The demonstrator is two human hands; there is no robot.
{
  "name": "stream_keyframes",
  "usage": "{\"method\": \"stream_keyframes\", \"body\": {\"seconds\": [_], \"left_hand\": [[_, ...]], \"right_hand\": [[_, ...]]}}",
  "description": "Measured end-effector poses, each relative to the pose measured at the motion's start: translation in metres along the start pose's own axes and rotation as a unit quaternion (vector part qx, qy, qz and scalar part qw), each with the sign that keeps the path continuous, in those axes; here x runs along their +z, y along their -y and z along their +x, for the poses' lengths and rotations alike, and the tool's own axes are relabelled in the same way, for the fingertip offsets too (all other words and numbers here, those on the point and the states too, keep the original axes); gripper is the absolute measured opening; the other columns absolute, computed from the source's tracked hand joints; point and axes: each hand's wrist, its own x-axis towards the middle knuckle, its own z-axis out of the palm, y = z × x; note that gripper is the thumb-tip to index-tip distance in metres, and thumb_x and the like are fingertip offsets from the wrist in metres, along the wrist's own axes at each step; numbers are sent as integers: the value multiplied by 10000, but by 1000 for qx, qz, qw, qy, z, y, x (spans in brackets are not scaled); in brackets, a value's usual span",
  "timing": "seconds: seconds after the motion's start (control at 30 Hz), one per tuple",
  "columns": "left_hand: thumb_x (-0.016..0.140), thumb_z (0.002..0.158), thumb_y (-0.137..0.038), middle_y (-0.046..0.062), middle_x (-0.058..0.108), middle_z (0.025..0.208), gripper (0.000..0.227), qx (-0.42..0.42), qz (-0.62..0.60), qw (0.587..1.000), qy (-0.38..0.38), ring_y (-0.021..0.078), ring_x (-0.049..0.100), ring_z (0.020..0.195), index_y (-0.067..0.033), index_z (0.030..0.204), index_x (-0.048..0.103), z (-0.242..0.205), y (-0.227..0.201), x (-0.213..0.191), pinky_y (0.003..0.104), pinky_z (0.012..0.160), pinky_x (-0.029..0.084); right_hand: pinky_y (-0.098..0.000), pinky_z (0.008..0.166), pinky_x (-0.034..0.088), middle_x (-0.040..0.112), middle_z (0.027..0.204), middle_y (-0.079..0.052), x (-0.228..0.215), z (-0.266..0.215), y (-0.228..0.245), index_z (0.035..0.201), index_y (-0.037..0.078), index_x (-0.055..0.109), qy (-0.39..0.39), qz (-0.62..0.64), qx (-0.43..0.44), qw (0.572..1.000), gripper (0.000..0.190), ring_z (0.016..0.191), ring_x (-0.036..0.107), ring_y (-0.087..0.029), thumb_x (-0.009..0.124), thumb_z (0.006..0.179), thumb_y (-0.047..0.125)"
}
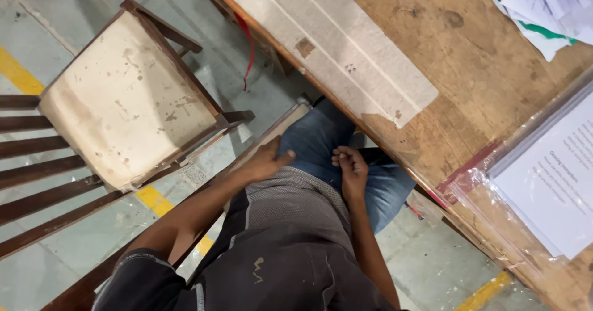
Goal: The person sorts through stacks of papers and plastic sleeves, placing them into green folders and green boxes on a wooden table.
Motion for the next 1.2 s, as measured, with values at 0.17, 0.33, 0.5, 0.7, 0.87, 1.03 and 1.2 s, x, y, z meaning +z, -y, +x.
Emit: {"method": "stream_keyframes", "body": {"seconds": [0.17, 0.33, 0.5, 0.7, 0.87, 1.03, 1.2], "left_hand": [[511, 951, -688, 348, -26, 1646, 1147, 22, 231, 972, 23, 504, 39, 1534, 93, 1567, -58, -20, -78, 4, 588, 1222, 188], [475, 992, -638, 343, -73, 1649, 1005, 106, 315, 943, -7, 594, 5, 1495, -19, 1615, -12, 4, -84, 22, 712, 1147, 182], [439, 967, -667, 287, -43, 1673, 878, 98, 342, 934, -17, 598, 36, 1485, -266, 1646, 53, 14, -107, 24, 749, 1110, 227], [399, 976, -686, 282, 46, 1665, 777, 141, 438, 888, -21, 613, 97, 1479, -324, 1629, 184, 58, -109, 33, 782, 1056, 276], [412, 982, -677, 296, 134, 1621, 748, 154, 488, 859, -11, 626, 124, 1467, -278, 1599, 271, 51, -140, 29, 759, 1055, 326], [579, 969, -449, 195, 579, 1436, 531, 280, 375, 877, 108, 399, 528, 1332, -140, 1401, 591, 8, -167, 24, 509, 1107, 459], [670, 960, -284, 133, 699, 1320, 365, 377, 130, 899, 181, 302, 673, 1227, -108, 1279, 686, -82, -309, 35, 388, 1037, 533]], "right_hand": [[-305, 824, 573, 711, 1070, -101, -8, -5, -13, 1221, -21, 648, -74, 66, 28, 995, 221, 899, 679, -159, 555, 1028, 33], [-298, 825, 552, 710, 1061, -113, -10, -20, 4, 1206, -29, 658, -102, 51, 23, 993, 202, 874, 661, -156, 579, 1032, 36], [-405, 842, 524, 701, 1073, -148, -28, -61, 74, 1145, -6, 716, -175, -328, -89, 924, 226, 954, 625, -298, 604, 960, 62], [-574, 1000, 380, 526, 1330, -290, -58, -103, 103, 1183, -65, 671, -294, -510, -32, 808, 379, 1198, 453, -472, 699, 888, 172], [-566, 965, 426, 568, 1289, -317, -77, -134, 115, 1247, -120, 635, -355, -421, -19, 834, 489, 1146, 509, -479, 751, 876, 178], [-310, 816, 631, 768, 1014, -118, -86, -169, 214, 1115, -2, 713, -445, -327, -162, 818, 174, 884, 767, -199, 649, 955, -25], [-435, 1023, 501, 651, 1309, -245, -136, -148, 307, 1326, -72, 574, -532, -414, -92, 733, 329, 1193, 626, -345, 690, 1067, 95]]}}
